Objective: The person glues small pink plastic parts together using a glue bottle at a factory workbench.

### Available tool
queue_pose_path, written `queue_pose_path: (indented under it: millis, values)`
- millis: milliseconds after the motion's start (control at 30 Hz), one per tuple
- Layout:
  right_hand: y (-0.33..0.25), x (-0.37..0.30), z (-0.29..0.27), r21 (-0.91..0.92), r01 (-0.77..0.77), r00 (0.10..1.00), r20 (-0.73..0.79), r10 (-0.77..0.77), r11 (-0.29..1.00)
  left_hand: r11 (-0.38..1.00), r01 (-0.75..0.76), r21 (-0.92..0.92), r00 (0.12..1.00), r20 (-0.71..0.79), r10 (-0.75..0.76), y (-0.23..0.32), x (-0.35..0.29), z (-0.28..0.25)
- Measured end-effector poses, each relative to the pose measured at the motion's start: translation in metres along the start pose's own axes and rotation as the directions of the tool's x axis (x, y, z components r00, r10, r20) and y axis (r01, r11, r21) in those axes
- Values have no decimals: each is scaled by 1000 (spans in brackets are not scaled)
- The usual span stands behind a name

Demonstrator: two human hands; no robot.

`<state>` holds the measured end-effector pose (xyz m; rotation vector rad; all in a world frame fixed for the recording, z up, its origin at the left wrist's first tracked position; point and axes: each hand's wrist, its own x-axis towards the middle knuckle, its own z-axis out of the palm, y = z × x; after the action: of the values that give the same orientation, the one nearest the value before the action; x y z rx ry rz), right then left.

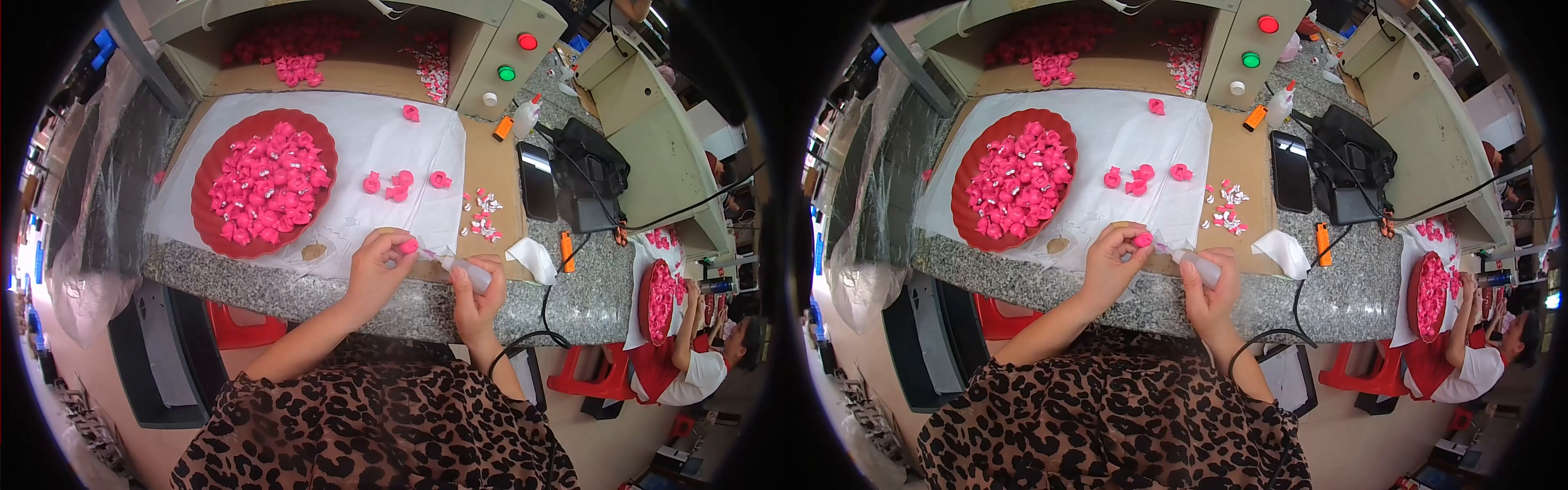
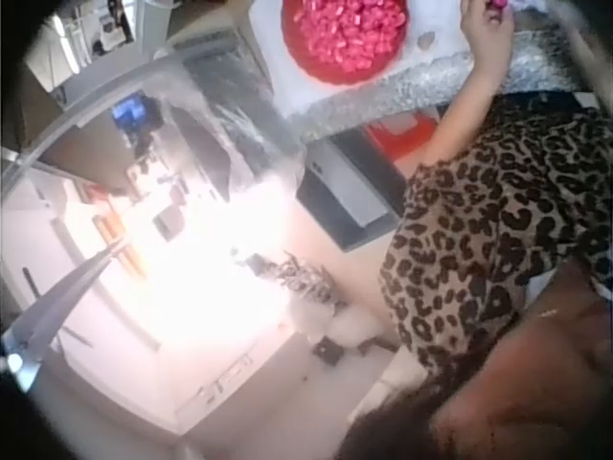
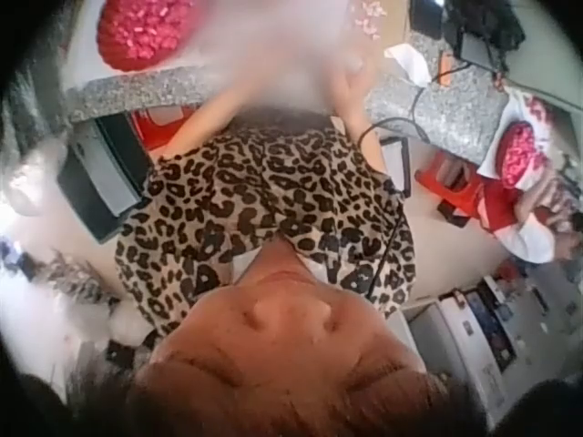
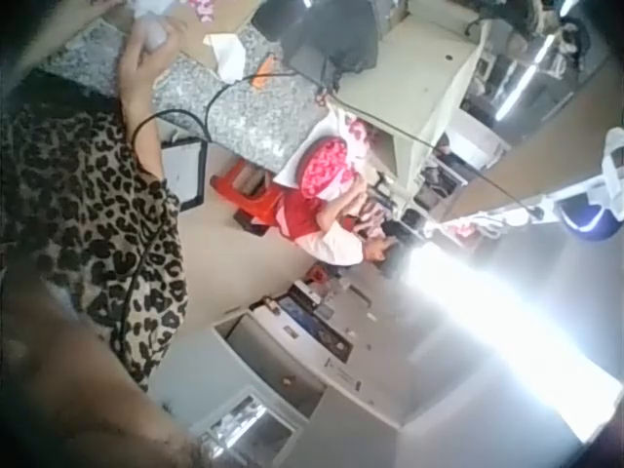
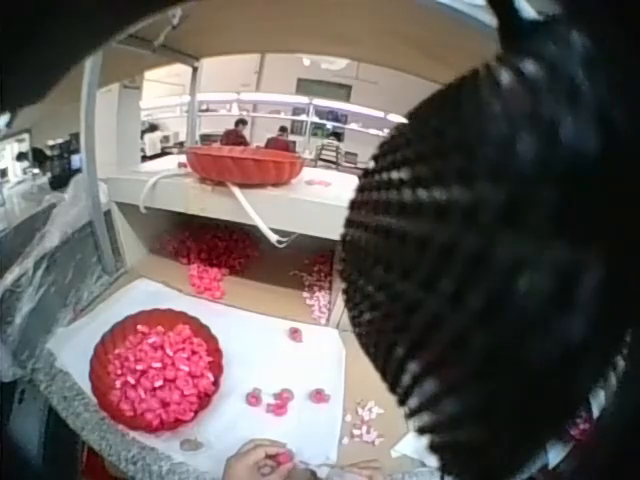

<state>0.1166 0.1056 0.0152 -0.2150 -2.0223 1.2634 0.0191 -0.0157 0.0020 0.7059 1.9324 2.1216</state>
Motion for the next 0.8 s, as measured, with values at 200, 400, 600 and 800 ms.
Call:
queue_pose_path:
  millis: [200,400,600,800]
  values:
    - [-5,0,2,88,-73,996,-44,77,993,1000,24,10,999,22,-24,0,1,-1]
    - [-10,4,0,203,-163,986,-11,169,966,997,54,61,991,119,-61,-3,5,-11]
    - [-13,18,-13,450,-423,901,116,418,787,966,78,245,846,497,-195,24,27,-30]
    - [-9,22,-15,368,-450,893,196,405,814,953,59,297,732,636,-244,27,34,-34]
